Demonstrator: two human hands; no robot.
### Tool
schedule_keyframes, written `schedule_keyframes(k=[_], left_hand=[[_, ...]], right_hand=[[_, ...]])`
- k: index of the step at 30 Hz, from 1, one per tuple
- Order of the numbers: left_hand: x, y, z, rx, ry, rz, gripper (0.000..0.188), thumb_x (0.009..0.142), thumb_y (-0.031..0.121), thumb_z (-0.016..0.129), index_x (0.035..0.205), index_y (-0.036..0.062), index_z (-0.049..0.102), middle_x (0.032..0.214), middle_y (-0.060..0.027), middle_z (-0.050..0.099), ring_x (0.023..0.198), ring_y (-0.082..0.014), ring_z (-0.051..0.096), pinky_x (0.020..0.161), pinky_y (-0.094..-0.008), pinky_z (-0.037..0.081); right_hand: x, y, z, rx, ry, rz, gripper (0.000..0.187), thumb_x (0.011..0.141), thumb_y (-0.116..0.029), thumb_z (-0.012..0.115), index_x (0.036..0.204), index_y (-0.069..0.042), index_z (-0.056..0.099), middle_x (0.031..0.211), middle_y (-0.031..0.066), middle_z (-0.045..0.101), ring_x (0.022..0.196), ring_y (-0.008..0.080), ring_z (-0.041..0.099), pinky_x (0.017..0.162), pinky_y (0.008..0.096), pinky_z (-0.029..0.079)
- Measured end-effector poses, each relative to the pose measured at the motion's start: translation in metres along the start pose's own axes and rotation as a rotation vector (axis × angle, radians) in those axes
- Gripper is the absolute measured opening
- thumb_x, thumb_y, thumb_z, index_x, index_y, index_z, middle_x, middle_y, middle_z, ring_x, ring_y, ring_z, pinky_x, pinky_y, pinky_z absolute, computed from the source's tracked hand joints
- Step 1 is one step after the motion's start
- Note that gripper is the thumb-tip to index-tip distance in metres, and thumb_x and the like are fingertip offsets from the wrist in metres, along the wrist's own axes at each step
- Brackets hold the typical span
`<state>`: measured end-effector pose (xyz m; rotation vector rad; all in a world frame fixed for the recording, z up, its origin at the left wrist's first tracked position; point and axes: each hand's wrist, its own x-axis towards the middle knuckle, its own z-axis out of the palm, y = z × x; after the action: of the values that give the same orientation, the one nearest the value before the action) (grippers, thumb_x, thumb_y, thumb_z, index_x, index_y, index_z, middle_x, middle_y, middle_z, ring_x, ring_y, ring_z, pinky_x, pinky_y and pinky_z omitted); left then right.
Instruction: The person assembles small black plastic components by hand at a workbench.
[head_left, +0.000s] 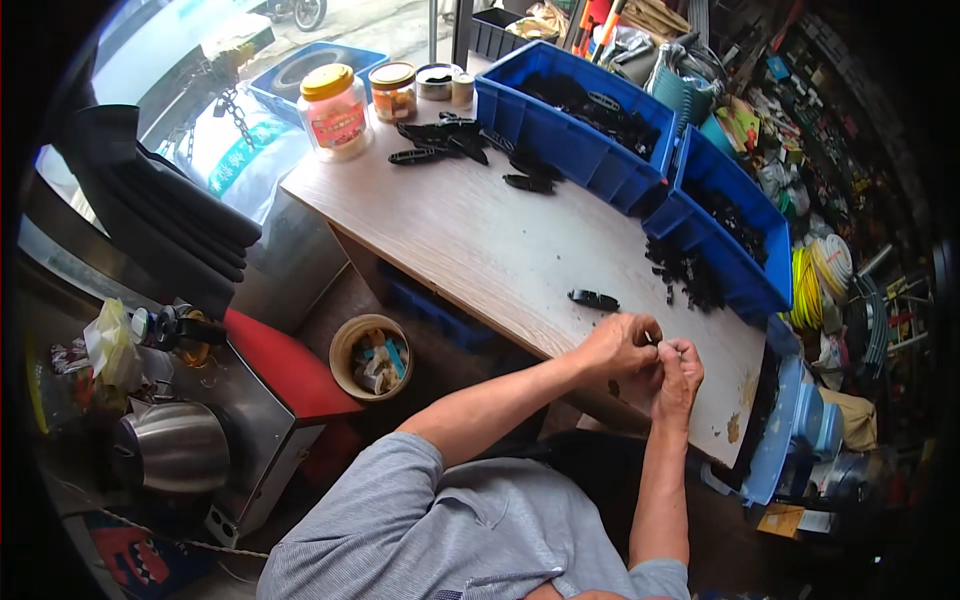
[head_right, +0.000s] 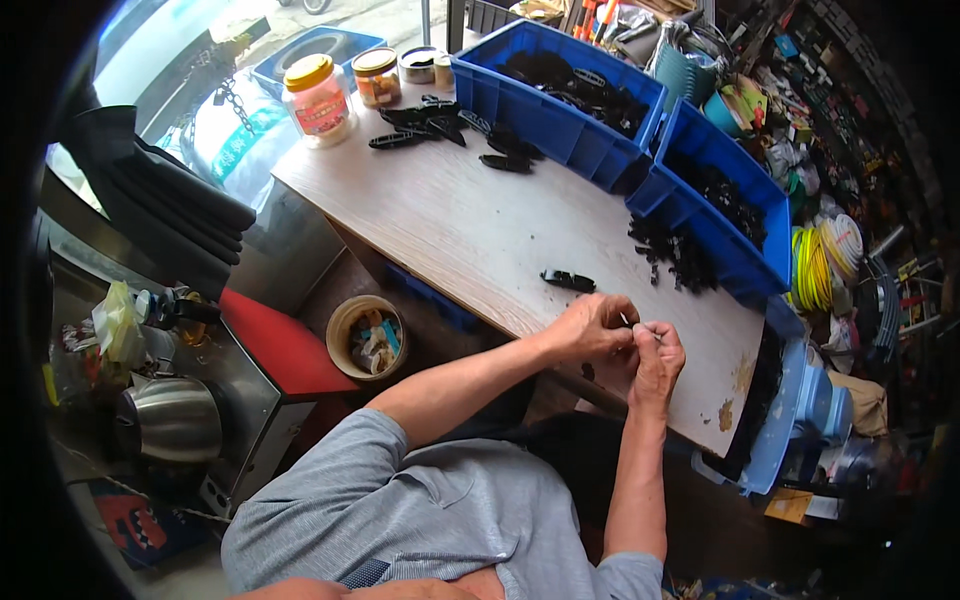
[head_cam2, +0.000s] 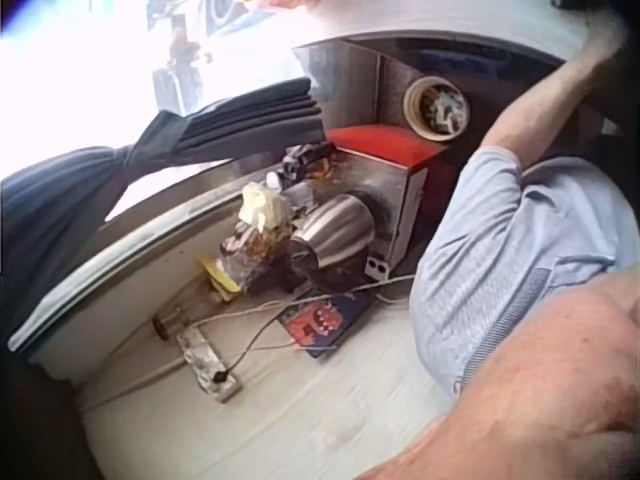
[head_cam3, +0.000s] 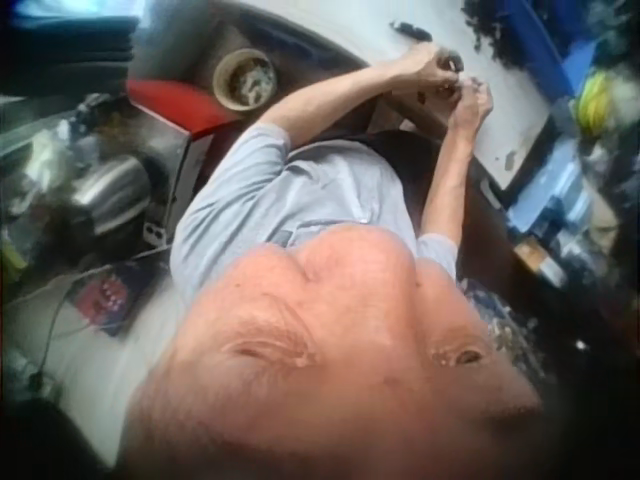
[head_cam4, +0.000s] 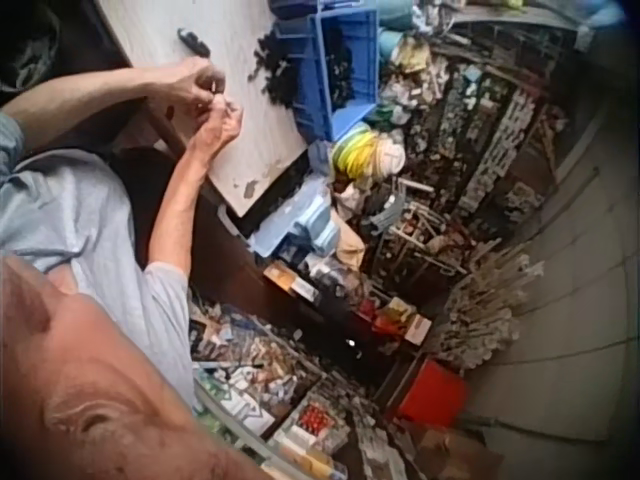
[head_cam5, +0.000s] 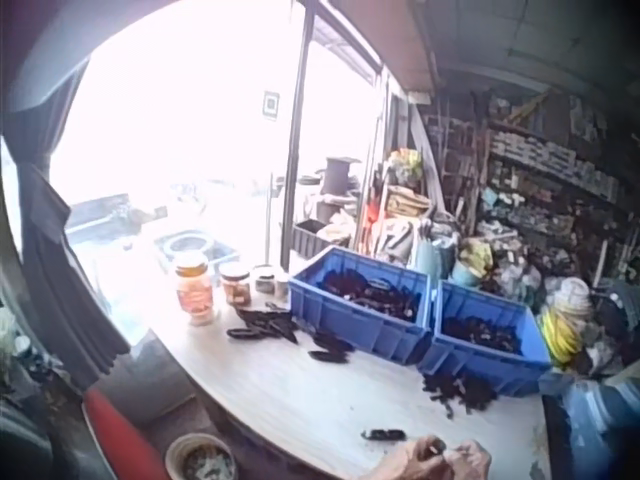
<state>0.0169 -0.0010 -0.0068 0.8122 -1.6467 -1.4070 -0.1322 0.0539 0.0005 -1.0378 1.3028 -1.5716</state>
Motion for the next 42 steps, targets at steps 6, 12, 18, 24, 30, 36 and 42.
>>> schedule_keyframes(k=[6, 12, 18, 24, 30, 36, 42], left_hand=[[-0.009, 0.003, 0.015, 0.326, 0.168, 0.158, 0.024, 0.083, 0.015, 0.065, 0.101, -0.0005, 0.063, 0.08, -0.0225, 0.068, 0.075, -0.0401, 0.068, 0.067, -0.0445, 0.053], [-0.02, 0.007, 0.008, 0.391, 0.234, 0.26, 0.035, 0.083, 0.016, 0.067, 0.116, 0.0075, 0.061, 0.099, -0.0182, 0.064, 0.089, -0.0369, 0.064, 0.076, -0.044, 0.051], [-0.021, 0.002, -0.043, 0.91, 0.393, 0.117, 0.026, 0.086, 0.026, 0.069, 0.103, 0.0089, 0.06, 0.086, -0.0146, 0.063, 0.083, -0.0337, 0.062, 0.07, -0.0442, 0.052], [-0.024, 0.006, -0.051, 0.963, 0.392, 0.144, 0.026, 0.085, 0.027, 0.07, 0.1, 0.0095, 0.059, 0.086, -0.0135, 0.06, 0.081, -0.0328, 0.061, 0.067, -0.0446, 0.052], [-0.028, 0.001, -0.052, 0.989, 0.358, 0.191, 0.025, 0.078, 0.015, 0.07, 0.1, 0.0098, 0.059, 0.09, -0.0119, 0.06, 0.086, -0.0321, 0.06, 0.069, -0.042, 0.053], [-0.024, -0.017, -0.065, 1.033, 0.395, 0.182, 0.023, 0.077, 0.011, 0.069, 0.098, 0.0082, 0.06, 0.094, -0.0131, 0.061, 0.093, -0.0338, 0.058, 0.077, -0.0413, 0.052], [-0.035, 0.014, -0.037, 0.22, 0.318, 0.037, 0.024, 0.082, 0.012, 0.072, 0.104, 0.0046, 0.064, 0.085, -0.0089, 0.069, 0.073, -0.0216, 0.063, 0.068, -0.0326, 0.05]], right_hand=[[0.001, 0.005, -0.004, 0.005, 0.034, 0.013, 0.012, 0.084, -0.011, 0.073, 0.088, -0.008, 0.062, 0.065, -0.0085, 0.051, 0.053, 0.0019, 0.04, 0.053, 0.0189, 0.031], [0.002, 0.003, -0.003, 0.02, 0.038, -0.009, 0.013, 0.088, -0.014, 0.069, 0.09, -0.007, 0.059, 0.058, -0.0033, 0.05, 0.049, 0.0069, 0.044, 0.051, 0.0231, 0.04], [0.0, -0.003, 0.002, 0.1, -0.004, 0.041, 0.019, 0.091, -0.018, 0.064, 0.095, -0.003, 0.053, 0.048, 0.0021, 0.044, 0.041, 0.0165, 0.05, 0.048, 0.0368, 0.054], [0.001, -0.002, 0.003, 0.106, -0.014, 0.052, 0.02, 0.09, -0.018, 0.064, 0.094, -0.004, 0.052, 0.048, 0.0023, 0.044, 0.042, 0.0157, 0.05, 0.048, 0.0365, 0.054], [-0.002, 0.0, -0.003, 0.095, -0.035, 0.066, 0.019, 0.09, -0.02, 0.065, 0.096, -0.006, 0.052, 0.05, 0.0027, 0.046, 0.045, 0.0178, 0.055, 0.047, 0.038, 0.055], [-0.001, 0.005, -0.007, 0.07, -0.006, 0.096, 0.017, 0.092, -0.022, 0.063, 0.1, -0.009, 0.054, 0.05, 0.003, 0.046, 0.049, 0.0194, 0.057, 0.05, 0.0384, 0.055], [0.0, -0.002, 0.006, 0.212, -0.039, 0.099, 0.016, 0.094, -0.021, 0.063, 0.104, -0.012, 0.057, 0.056, 0.0047, 0.052, 0.056, 0.0226, 0.06, 0.061, 0.0456, 0.058]])
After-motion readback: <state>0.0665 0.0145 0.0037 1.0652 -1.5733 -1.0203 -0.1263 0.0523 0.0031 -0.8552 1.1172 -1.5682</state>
